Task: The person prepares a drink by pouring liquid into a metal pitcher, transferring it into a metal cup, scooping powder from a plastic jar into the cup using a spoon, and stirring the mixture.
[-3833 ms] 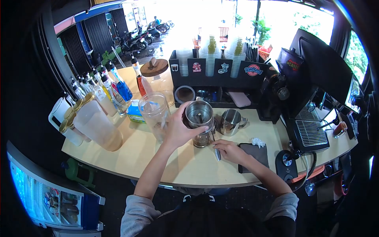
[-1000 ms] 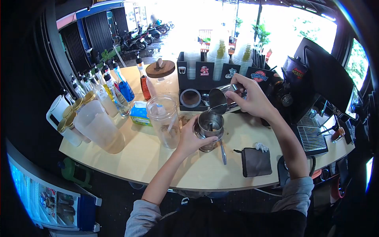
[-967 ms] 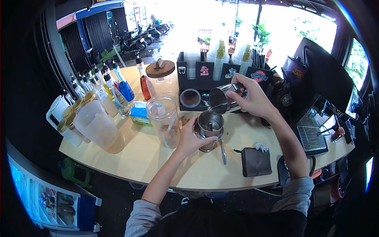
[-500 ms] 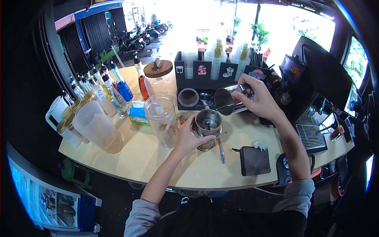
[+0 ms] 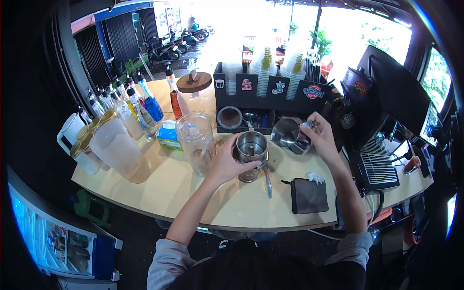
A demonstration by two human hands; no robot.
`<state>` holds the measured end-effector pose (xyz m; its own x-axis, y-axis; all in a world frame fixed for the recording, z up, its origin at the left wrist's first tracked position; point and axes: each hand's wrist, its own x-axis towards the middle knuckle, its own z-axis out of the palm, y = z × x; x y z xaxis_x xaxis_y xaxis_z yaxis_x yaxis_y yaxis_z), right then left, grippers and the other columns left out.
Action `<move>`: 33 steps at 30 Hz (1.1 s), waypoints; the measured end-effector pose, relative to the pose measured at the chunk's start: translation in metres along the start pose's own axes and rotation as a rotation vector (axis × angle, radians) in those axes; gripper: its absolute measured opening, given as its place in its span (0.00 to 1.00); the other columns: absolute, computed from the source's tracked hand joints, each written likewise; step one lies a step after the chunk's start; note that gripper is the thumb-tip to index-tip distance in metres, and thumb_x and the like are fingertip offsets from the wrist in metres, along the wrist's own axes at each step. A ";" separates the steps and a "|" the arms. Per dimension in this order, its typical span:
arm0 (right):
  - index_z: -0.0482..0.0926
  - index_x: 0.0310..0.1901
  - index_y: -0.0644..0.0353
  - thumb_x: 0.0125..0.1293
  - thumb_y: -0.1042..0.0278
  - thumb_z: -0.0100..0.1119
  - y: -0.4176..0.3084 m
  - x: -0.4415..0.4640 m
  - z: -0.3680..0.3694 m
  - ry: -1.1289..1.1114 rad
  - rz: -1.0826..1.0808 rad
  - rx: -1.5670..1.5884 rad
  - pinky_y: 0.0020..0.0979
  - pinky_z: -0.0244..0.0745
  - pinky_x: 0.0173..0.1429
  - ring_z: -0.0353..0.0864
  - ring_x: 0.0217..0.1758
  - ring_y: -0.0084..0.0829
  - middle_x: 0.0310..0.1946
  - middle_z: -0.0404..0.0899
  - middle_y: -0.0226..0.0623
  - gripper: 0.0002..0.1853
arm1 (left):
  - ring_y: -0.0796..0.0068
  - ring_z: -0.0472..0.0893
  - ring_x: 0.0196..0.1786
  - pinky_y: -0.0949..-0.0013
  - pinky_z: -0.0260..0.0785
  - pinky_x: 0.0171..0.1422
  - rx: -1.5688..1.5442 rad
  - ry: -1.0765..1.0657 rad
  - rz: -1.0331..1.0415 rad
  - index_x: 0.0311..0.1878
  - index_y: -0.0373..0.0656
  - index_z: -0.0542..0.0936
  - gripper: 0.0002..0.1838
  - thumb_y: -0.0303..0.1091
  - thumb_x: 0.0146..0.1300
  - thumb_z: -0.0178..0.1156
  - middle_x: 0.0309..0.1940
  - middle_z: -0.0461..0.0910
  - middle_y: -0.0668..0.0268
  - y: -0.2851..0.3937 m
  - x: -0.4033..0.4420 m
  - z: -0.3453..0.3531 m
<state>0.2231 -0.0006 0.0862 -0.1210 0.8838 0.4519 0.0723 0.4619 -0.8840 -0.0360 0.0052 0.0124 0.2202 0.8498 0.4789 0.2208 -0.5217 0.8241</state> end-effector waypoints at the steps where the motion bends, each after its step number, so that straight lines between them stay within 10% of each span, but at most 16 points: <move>1: 0.65 0.30 0.59 0.64 0.77 0.58 0.012 -0.004 -0.003 0.070 0.050 0.072 0.16 0.63 0.30 0.68 0.29 0.09 0.23 0.66 0.21 0.10 | 0.69 0.81 0.51 0.67 0.71 0.59 0.023 0.009 0.010 0.57 0.39 0.72 0.43 0.43 0.36 0.79 0.47 0.81 0.60 0.001 0.001 0.000; 27: 0.67 0.29 0.56 0.67 0.73 0.55 0.156 -0.055 -0.014 0.360 0.175 0.320 0.22 0.64 0.35 0.69 0.27 0.16 0.23 0.70 0.25 0.09 | 0.69 0.76 0.57 0.63 0.64 0.68 0.157 -0.096 -0.079 0.58 0.41 0.72 0.42 0.42 0.38 0.79 0.51 0.78 0.61 0.040 0.028 -0.019; 33: 0.66 0.28 0.55 0.67 0.73 0.56 0.163 -0.056 -0.011 0.405 0.184 0.244 0.22 0.61 0.33 0.65 0.26 0.14 0.22 0.68 0.23 0.11 | 0.67 0.81 0.50 0.67 0.71 0.57 0.165 -0.059 0.024 0.55 0.40 0.73 0.42 0.44 0.36 0.79 0.46 0.81 0.59 0.038 0.032 -0.018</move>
<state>0.2523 0.0264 -0.0822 0.2692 0.9290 0.2540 -0.1824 0.3082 -0.9337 -0.0380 0.0137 0.0648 0.2820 0.8337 0.4748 0.3664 -0.5510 0.7498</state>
